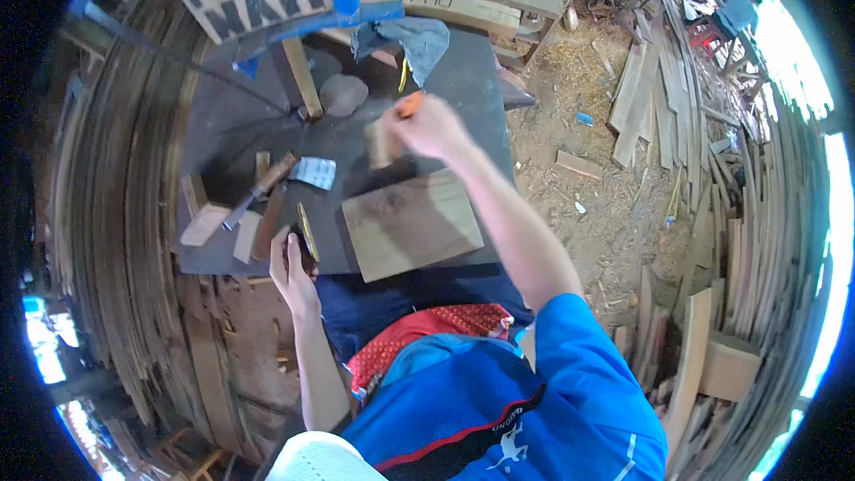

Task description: Cleaning a wooden piece with a brush and cloth, followed by measuring a curved wooden plank with a tape measure.

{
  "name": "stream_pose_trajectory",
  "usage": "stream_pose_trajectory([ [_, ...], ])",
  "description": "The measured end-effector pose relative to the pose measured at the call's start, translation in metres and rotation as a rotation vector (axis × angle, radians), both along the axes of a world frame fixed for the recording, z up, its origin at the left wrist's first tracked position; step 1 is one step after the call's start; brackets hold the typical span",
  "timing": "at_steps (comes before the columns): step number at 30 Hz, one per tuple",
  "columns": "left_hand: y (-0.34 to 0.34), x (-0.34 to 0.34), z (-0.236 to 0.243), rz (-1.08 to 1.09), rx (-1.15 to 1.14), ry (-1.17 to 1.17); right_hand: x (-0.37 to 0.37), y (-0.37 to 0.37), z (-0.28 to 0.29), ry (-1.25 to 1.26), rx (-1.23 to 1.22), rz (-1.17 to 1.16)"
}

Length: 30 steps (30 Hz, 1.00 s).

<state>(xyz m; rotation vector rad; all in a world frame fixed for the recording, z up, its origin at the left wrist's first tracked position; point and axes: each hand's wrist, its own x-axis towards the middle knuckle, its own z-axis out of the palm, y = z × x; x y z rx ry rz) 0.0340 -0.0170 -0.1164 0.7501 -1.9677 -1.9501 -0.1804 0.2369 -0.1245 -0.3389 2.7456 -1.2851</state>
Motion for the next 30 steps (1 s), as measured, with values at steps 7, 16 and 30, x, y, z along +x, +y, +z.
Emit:
stream_pose_trajectory([
  [7, -0.009, -0.003, -0.017, -0.056, -0.11, 0.08, 0.046, 0.218, 0.042, 0.077, 0.838, -0.626],
  [16, 0.0, -0.004, -0.024, -0.151, -0.251, 0.13, 0.036, 0.035, 0.045, 0.008, -0.177, -0.023],
  [30, 0.035, 0.006, -0.009, -0.235, -0.249, 0.051, 0.047, 0.132, 0.037, 0.044, 0.375, -0.23],
])
